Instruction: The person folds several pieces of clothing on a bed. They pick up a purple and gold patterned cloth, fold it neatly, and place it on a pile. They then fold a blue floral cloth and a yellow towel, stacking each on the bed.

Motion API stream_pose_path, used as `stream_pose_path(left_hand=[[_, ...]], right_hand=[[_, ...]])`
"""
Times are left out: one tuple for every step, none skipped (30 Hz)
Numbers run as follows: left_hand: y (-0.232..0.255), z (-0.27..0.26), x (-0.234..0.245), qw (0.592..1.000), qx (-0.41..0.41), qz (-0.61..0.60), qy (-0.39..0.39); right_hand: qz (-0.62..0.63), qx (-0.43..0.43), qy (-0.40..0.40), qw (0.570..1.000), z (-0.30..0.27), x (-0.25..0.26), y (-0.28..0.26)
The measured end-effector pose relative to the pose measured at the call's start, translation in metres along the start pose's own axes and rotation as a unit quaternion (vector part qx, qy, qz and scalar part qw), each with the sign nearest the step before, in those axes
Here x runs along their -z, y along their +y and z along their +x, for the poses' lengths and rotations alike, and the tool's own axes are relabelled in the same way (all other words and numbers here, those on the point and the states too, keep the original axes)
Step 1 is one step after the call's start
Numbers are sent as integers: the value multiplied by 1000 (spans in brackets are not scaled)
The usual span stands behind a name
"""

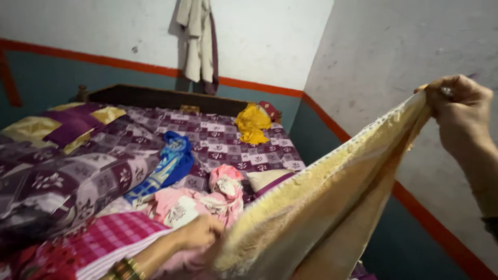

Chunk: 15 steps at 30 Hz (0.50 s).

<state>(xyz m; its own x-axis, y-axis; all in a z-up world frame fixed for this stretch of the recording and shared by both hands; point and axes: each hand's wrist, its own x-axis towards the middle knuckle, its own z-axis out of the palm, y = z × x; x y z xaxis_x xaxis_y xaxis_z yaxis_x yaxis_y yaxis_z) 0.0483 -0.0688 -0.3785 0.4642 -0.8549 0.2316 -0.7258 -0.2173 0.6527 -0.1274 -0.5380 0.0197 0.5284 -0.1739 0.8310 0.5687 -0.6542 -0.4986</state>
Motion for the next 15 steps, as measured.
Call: stream_pose_path(left_hand=[[6,-4,2,999,0,13,-32],[12,-12,-3,995,22,33,-96],[19,-20,-7,985,43,54,-160],[24,-23,-7,971,62,77,-219],[31,-28,-11,982,-9,62,-178],[42,-32,-17,986,-84,47,-136],[51,-31,-18,982,-159,32,-94],[64,-18,-21,991,-124,3,-49],[81,-2,-27,996,-88,-26,-5],[100,13,-31,997,-61,-40,26],[118,35,-29,996,-33,-53,57],[138,56,-26,990,-30,-103,93],[159,70,-27,973,-64,-161,154],[177,84,-25,966,-70,-174,180],[193,93,-24,958,-76,-186,205]], right_hand=[[5,1,19,1000,4,4,4],[12,-4,33,999,1,7,5],[40,-18,44,998,-1,8,3],[69,-26,56,996,3,6,-1],[99,-34,67,992,7,2,-8],[82,-35,66,994,11,-3,-17],[64,-35,64,995,15,-11,-26],[43,-40,63,996,15,-14,-36],[21,-29,19,999,15,-22,-43],[-1,-24,-30,999,12,-36,-47],[-7,-21,-71,997,10,-48,-52],[-9,-17,-112,993,8,-61,-56],[-23,-10,-135,991,4,-73,-59],[-36,-3,-157,987,0,-83,-62],[-48,5,-178,983,-5,-89,-65]])
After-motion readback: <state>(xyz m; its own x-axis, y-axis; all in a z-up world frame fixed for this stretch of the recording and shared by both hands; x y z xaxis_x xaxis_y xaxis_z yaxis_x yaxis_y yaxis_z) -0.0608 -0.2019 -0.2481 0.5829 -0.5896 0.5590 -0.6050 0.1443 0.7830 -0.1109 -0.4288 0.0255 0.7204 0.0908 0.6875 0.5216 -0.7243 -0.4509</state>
